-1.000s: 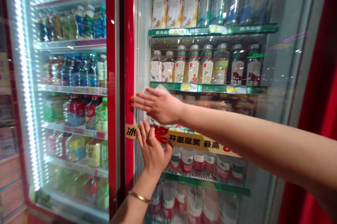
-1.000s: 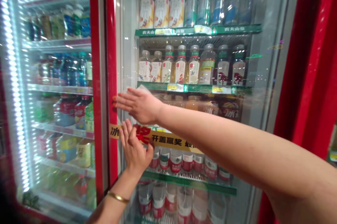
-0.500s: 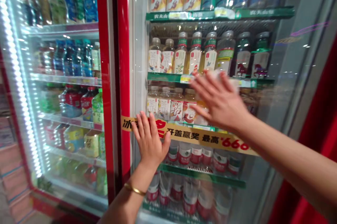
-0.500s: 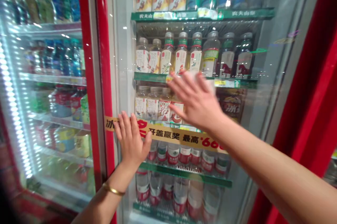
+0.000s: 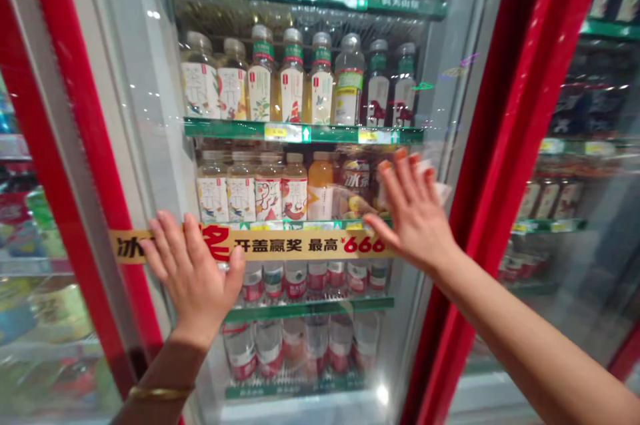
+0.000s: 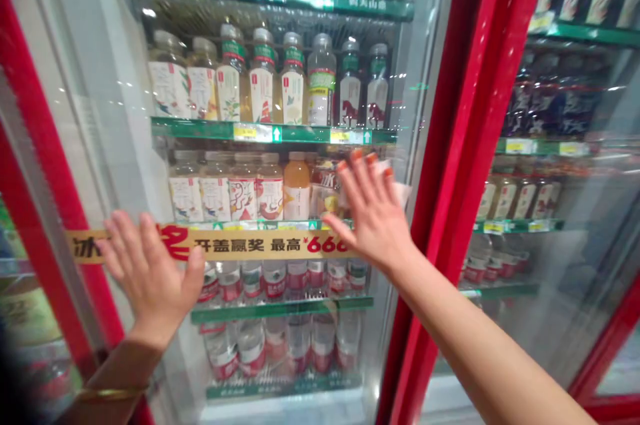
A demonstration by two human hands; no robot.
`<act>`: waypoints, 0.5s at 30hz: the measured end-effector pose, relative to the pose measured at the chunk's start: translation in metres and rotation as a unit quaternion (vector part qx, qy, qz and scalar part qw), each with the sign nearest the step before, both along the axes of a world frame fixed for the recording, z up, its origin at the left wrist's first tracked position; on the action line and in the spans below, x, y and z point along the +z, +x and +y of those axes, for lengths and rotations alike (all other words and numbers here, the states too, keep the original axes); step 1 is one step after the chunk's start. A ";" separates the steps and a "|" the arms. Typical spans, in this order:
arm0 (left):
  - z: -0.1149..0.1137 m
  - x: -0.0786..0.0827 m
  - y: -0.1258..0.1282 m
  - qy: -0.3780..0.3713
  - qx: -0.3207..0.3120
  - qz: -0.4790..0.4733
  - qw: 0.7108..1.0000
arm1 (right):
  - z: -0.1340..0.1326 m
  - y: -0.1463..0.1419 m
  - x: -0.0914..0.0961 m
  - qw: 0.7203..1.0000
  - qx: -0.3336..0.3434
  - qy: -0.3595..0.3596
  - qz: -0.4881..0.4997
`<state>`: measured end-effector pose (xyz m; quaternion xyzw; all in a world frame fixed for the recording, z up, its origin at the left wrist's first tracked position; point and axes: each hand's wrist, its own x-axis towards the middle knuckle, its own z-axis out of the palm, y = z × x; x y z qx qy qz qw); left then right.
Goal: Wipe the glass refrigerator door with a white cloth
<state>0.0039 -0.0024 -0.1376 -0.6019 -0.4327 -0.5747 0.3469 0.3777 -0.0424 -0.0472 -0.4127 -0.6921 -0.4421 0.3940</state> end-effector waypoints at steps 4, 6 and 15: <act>0.000 0.001 -0.001 0.008 -0.002 -0.019 1.000 | 0.000 0.007 -0.028 0.985 -0.044 0.058 0.157; 0.001 0.001 -0.003 0.007 -0.012 -0.017 1.000 | -0.006 -0.019 -0.089 0.998 0.010 0.026 0.049; -0.001 0.004 -0.001 0.023 0.007 0.006 1.000 | -0.006 0.010 -0.153 0.987 -0.027 0.042 0.152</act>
